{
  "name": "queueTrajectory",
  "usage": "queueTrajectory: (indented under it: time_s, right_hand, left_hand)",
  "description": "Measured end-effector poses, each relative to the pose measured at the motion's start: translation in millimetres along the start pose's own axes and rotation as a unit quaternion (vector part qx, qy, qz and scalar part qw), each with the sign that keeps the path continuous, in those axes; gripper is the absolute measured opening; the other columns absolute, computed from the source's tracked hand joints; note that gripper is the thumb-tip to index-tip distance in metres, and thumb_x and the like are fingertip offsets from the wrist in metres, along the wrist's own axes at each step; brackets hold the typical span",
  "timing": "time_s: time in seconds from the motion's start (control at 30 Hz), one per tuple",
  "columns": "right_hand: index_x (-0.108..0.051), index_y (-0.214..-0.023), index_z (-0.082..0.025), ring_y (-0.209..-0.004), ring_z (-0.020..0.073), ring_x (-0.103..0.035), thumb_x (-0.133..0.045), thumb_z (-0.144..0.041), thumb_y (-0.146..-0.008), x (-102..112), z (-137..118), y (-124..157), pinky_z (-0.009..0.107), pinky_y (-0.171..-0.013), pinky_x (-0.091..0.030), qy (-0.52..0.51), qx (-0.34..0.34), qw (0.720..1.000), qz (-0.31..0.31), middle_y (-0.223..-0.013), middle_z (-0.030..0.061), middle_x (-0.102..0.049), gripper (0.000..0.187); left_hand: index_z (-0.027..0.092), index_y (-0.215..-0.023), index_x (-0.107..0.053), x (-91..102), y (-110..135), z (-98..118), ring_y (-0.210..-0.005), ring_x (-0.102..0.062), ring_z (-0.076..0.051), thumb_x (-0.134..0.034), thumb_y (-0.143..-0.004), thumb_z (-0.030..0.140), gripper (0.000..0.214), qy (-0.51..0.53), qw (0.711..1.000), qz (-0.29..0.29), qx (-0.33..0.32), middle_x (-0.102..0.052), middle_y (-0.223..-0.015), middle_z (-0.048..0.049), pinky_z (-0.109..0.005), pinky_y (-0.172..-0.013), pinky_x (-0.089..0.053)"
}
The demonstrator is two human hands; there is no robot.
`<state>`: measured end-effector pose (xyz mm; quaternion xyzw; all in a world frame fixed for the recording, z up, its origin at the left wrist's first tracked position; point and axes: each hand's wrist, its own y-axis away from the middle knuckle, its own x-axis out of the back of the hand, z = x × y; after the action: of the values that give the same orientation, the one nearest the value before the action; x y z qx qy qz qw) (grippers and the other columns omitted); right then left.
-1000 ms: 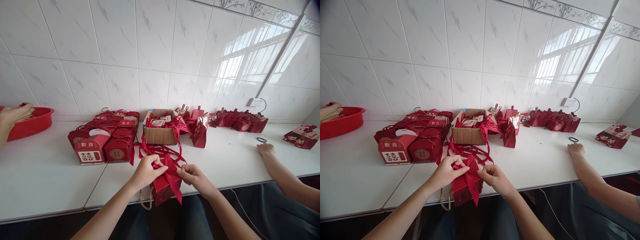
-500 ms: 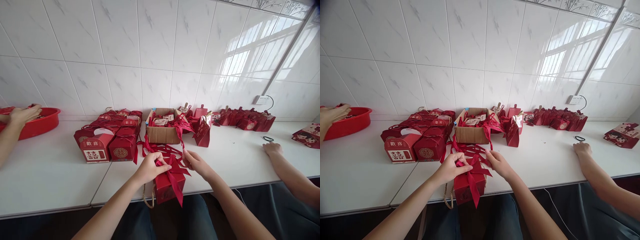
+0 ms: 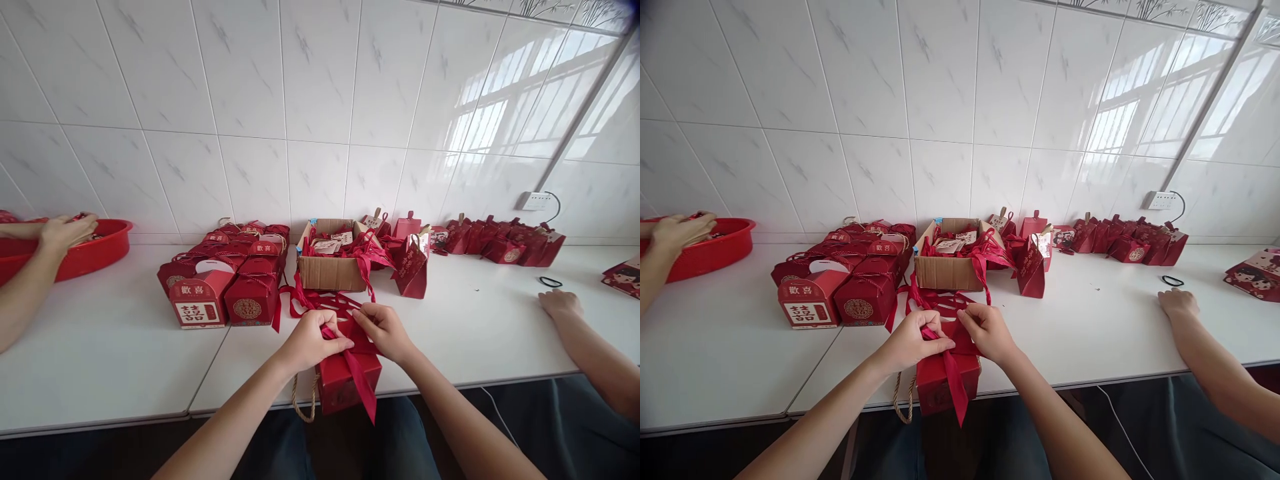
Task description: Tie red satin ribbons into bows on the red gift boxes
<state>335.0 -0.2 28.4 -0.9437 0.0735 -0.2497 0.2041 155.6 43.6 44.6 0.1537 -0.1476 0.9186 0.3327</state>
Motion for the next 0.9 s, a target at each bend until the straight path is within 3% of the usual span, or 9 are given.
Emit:
queueTrajectory:
  time_s: [0.23, 0.5, 0.7, 0.8, 0.9]
  right_hand:
    - [-0.027, -0.057, -0.021, -0.054, 0.012, -0.031, -0.048, -0.039, -0.09, -0.9, 2.2, 0.3, 0.027, -0.053, -0.025, 0.052, 0.068, 0.995, 0.043, -0.055, -0.0034, -0.033, 0.043]
    - [-0.028, -0.057, -0.02, -0.053, 0.0116, -0.033, -0.047, -0.038, -0.092, -2.5, 7.1, 4.2, 0.026, -0.052, -0.026, 0.059, 0.069, 0.994, 0.064, -0.056, -0.0033, -0.035, 0.043]
    - [-0.034, -0.056, -0.02, -0.053, 0.0115, -0.034, -0.049, -0.044, -0.091, 2.1, 9.8, 7.8, 0.025, -0.052, -0.027, 0.024, 0.056, 0.996, 0.061, -0.055, -0.0028, -0.038, 0.045]
    - [-0.042, -0.058, -0.02, -0.052, 0.0113, -0.038, -0.049, -0.05, -0.09, 8.1, 11.9, 12.4, 0.024, -0.051, -0.032, -0.011, 0.044, 0.999, 0.029, -0.054, -0.0024, -0.044, 0.044]
    - [-0.056, -0.083, -0.019, -0.07, 0.0158, -0.056, -0.042, -0.058, -0.091, 14.4, 19.7, 23.0, 0.025, -0.061, -0.046, -0.045, 0.037, 0.998, 0.004, -0.078, 0.0041, -0.06, 0.042]
  left_hand:
    - [0.021, -0.059, -0.033, 1.5, 1.0, 5.3, -0.067, -0.058, -0.017, -0.071, -0.069, 0.029, 0.039, -0.023, 1.0, -0.01, -0.002, -0.05, -0.06, 0.0049, -0.026, -0.064, -0.04]
    - [0.021, -0.058, -0.028, 2.8, -1.2, 2.2, -0.071, -0.065, -0.019, -0.072, -0.069, 0.031, 0.046, -0.033, 0.999, -0.015, -0.013, -0.049, -0.058, 0.0054, -0.025, -0.063, -0.041]
    - [0.021, -0.059, -0.032, 0.1, -3.8, -0.4, -0.072, -0.064, -0.019, -0.073, -0.069, 0.033, 0.045, -0.043, 0.999, -0.005, -0.027, -0.056, -0.059, 0.0036, -0.028, -0.069, -0.045]
    - [0.021, -0.073, -0.041, -0.1, -1.6, -0.8, -0.084, -0.065, -0.02, -0.076, -0.069, 0.034, 0.038, -0.042, 0.998, 0.009, -0.049, -0.067, -0.078, -0.0009, -0.031, -0.078, -0.049]
    - [0.024, -0.107, -0.042, 6.0, 7.0, -7.2, -0.114, -0.057, -0.022, -0.073, -0.073, 0.041, 0.048, -0.051, 0.995, 0.052, -0.069, -0.062, -0.117, -0.009, -0.034, -0.097, -0.044]
